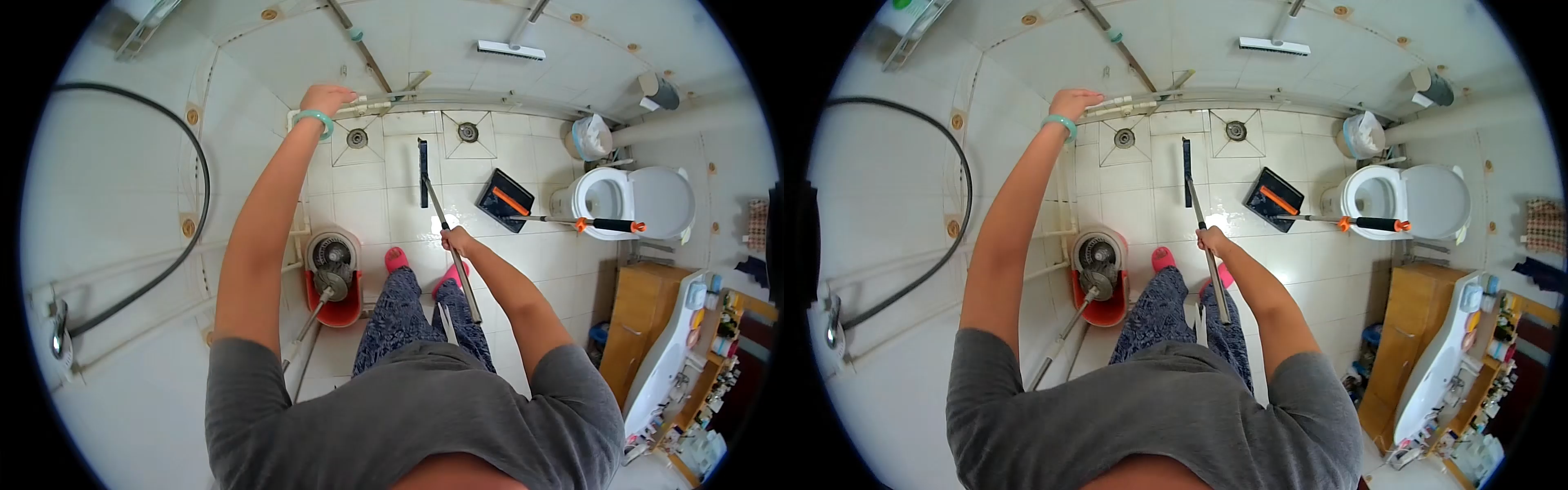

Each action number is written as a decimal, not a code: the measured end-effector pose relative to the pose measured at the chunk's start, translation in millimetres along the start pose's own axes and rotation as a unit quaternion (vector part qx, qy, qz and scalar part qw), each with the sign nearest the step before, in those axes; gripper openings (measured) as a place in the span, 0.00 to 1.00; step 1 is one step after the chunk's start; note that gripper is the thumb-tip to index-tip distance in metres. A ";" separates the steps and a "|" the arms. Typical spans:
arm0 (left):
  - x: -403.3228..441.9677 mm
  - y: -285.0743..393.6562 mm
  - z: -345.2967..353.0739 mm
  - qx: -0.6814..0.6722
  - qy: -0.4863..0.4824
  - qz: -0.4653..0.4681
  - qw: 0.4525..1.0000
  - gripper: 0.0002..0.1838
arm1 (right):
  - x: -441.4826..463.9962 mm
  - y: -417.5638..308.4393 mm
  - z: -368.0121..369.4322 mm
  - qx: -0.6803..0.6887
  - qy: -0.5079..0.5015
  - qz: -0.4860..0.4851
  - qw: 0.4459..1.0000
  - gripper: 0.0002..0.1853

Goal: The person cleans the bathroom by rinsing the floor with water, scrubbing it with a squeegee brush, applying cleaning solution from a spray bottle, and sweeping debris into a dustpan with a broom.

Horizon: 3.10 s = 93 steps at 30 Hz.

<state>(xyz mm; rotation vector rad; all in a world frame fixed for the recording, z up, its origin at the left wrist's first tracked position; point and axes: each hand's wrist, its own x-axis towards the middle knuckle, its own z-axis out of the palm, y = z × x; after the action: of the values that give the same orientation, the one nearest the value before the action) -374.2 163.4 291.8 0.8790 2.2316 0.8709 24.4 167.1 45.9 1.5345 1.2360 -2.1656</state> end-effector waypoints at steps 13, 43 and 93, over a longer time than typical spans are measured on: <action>-0.7 -4.0 30.2 0.028 -0.003 0.025 0.999 0.10 | 50.4 11.3 -4.2 0.312 -0.002 0.048 0.949 0.13; 14.1 408.5 290.9 0.126 -0.208 0.295 0.924 0.10 | -50.1 49.9 -40.6 0.380 -0.194 -0.068 0.902 0.17; 249.4 630.6 897.0 0.421 -0.197 0.370 0.804 0.26 | -54.2 88.5 -241.9 0.274 -0.290 -0.060 0.915 0.14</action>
<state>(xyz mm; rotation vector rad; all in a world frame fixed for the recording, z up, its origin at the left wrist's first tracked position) 330.3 1025.8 135.6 2.2016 1.8254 -0.1350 264.3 272.8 22.2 0.8237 0.5650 -2.9105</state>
